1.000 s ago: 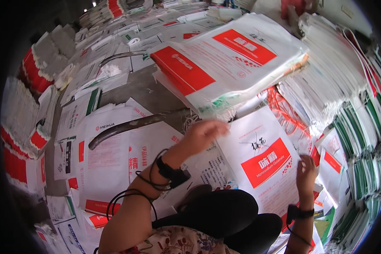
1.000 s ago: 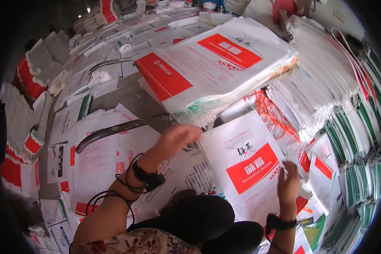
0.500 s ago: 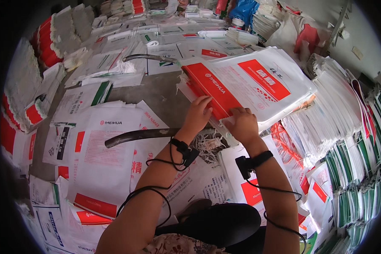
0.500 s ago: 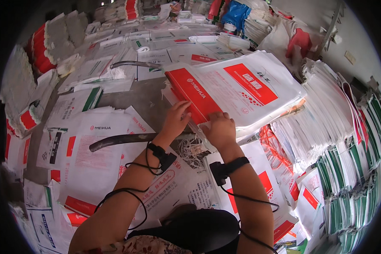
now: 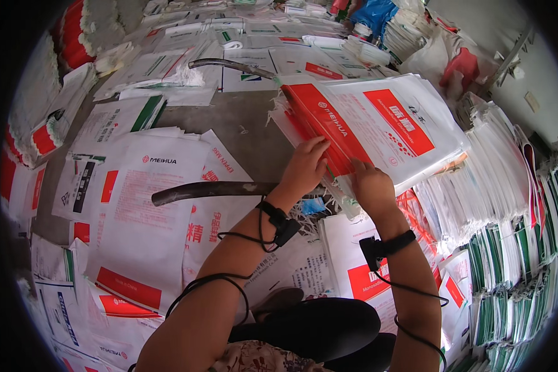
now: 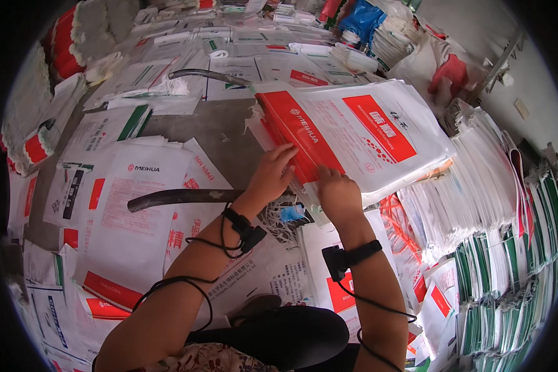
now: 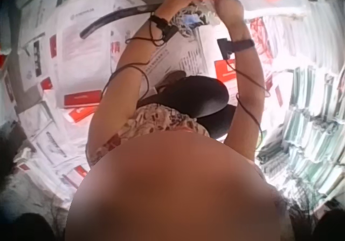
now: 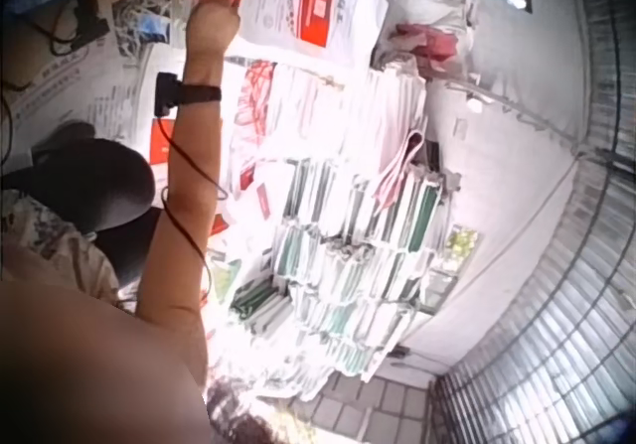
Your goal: Sorting and stacking large printed packaging bags on a factory floor.
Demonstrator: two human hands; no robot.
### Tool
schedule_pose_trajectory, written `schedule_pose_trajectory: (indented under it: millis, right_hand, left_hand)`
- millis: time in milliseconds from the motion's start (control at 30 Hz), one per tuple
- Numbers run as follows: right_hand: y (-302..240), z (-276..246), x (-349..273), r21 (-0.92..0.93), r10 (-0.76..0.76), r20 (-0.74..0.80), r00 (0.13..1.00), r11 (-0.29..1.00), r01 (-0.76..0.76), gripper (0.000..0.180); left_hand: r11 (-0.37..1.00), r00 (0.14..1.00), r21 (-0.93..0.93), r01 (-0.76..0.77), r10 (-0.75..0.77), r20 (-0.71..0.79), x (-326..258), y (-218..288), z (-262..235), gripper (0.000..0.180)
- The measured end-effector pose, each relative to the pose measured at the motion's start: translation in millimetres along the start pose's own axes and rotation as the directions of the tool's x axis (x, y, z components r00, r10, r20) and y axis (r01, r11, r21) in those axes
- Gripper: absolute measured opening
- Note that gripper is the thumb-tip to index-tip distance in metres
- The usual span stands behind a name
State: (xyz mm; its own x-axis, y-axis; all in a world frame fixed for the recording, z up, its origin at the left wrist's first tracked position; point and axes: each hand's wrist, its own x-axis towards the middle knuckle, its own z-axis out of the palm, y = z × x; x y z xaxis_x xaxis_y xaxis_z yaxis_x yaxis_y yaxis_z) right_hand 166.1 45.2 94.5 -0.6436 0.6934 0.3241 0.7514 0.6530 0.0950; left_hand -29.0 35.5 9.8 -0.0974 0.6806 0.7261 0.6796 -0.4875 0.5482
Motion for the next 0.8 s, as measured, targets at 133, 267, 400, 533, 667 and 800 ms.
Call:
schedule_pose_trajectory:
  millis: [133, 267, 400, 533, 667, 800]
  right_hand:
    - [-6.7, -7.2, 3.8, -0.061, -0.006, 0.017, 1.0, 0.998, 0.007, 0.046]
    - [-1.6, -7.4, 5.8, -0.02, -0.039, -0.065, 0.997, 0.999, 0.037, 0.048]
    - [13.6, 1.2, 4.4, 0.054, -0.009, -0.158, 0.987, 0.998, 0.018, 0.04]
    - [12.8, -3.9, 5.0, 0.177, 0.098, -0.121, 0.988, 0.981, -0.076, 0.029]
    - [-2.3, -10.4, 5.5, 0.129, 0.086, -0.088, 0.992, 0.989, -0.074, 0.031]
    - [-10.7, -17.2, 4.7, 0.089, 0.024, -0.088, 0.996, 0.996, -0.017, 0.035]
  left_hand:
    - [0.999, 0.999, 0.021, 0.047, -0.047, -0.01, -2.2, 0.6, 0.1, 0.044]
    - [0.999, 0.999, -0.013, 0.04, -0.04, -0.019, -4.7, -3.5, 0.4, 0.041]
    - [0.998, 0.998, -0.051, 0.048, -0.05, -0.044, -4.1, -2.6, 3.1, 0.035]
    - [0.999, 0.999, -0.038, 0.025, -0.027, -0.037, -3.9, -3.2, 2.0, 0.034]
    - [0.998, 0.998, -0.056, 0.042, -0.045, -0.051, -4.6, -3.7, 2.0, 0.034]
    - [1.0, 0.999, 0.003, 0.022, -0.022, -0.047, -3.2, 0.2, -0.1, 0.033]
